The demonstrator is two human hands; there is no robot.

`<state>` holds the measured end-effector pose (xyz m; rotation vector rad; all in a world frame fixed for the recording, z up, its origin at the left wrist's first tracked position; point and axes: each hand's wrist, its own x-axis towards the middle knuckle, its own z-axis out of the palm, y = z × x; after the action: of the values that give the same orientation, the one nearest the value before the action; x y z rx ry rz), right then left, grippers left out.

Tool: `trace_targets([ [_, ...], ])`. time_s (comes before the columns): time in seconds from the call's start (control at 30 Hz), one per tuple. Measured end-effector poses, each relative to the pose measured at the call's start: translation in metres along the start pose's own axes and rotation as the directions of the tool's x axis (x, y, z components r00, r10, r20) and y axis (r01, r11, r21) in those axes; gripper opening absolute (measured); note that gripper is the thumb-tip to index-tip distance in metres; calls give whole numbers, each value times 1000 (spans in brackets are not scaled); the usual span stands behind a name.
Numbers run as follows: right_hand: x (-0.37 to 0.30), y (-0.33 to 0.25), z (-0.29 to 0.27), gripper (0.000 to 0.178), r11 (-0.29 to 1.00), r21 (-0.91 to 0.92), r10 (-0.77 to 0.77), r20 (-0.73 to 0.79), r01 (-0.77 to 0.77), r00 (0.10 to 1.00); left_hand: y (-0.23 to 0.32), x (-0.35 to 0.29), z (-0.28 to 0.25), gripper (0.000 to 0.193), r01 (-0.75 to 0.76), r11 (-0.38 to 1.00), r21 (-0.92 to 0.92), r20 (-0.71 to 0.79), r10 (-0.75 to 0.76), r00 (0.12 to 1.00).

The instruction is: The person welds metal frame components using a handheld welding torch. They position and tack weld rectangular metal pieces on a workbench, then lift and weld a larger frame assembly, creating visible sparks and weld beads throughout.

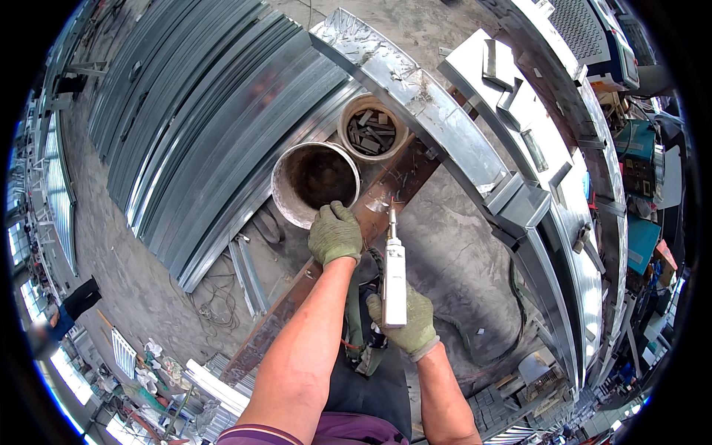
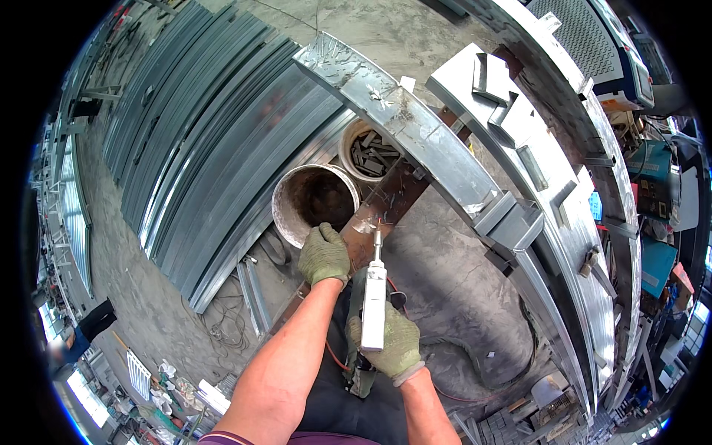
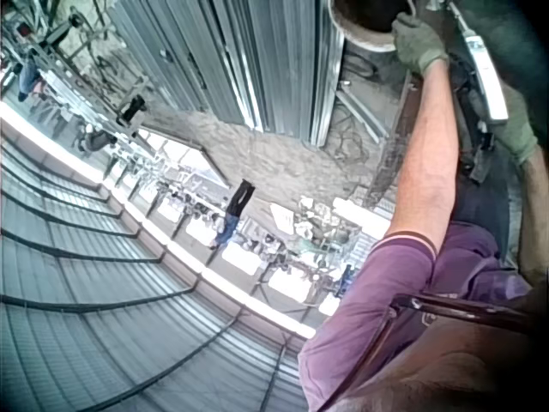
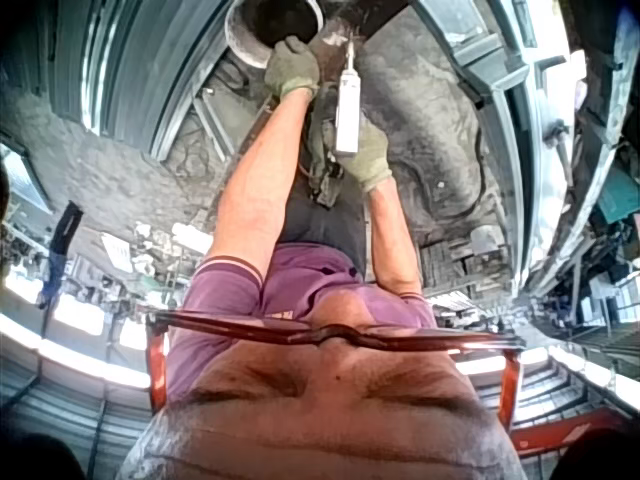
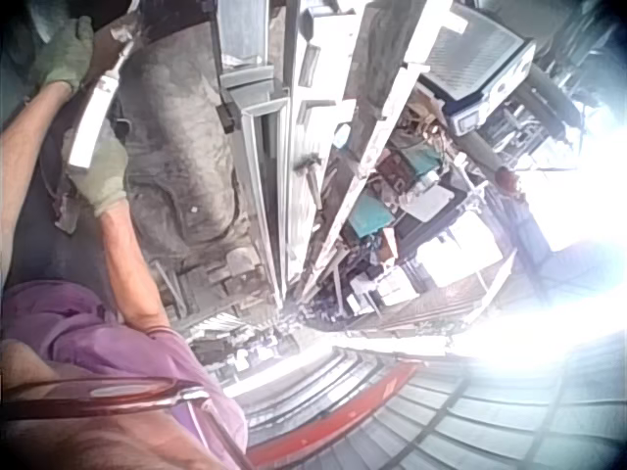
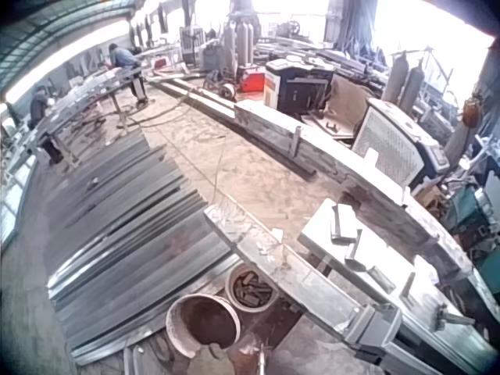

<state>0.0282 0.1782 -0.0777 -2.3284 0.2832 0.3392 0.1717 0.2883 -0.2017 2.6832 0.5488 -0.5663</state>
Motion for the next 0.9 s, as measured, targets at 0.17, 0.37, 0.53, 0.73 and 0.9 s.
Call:
trace_targets([
  [0.17, -4, 3, -4, 25, 1000, 18, 17, -11, -17, 1000, 8, -3, -3, 50, 31, 999, 24, 20, -32, 999],
  [0.37, -26, -6, -35, 28, 995, 66, -67, -144, 77, 987, 8, -6, -2, 55, 54, 998, -25, 46, -53, 998],
  [0.53, -62, -16, -78, 30, 988, 106, -80, -249, 110, 965, 2, -1, -1, 59, 19, 998, -59, 60, -15, 998],
  [0.73, -130, 1, -140, 34, 990, 75, -79, -423, 122, 903, -7, -25, -36, 40, -253, 929, -270, -55, 247, 967],
  [0.9, -170, 33, -163, 33, 973, 226, 144, -457, -42, 878, 11, -163, -77, 31, -259, 660, -705, 438, 693, 572],
])
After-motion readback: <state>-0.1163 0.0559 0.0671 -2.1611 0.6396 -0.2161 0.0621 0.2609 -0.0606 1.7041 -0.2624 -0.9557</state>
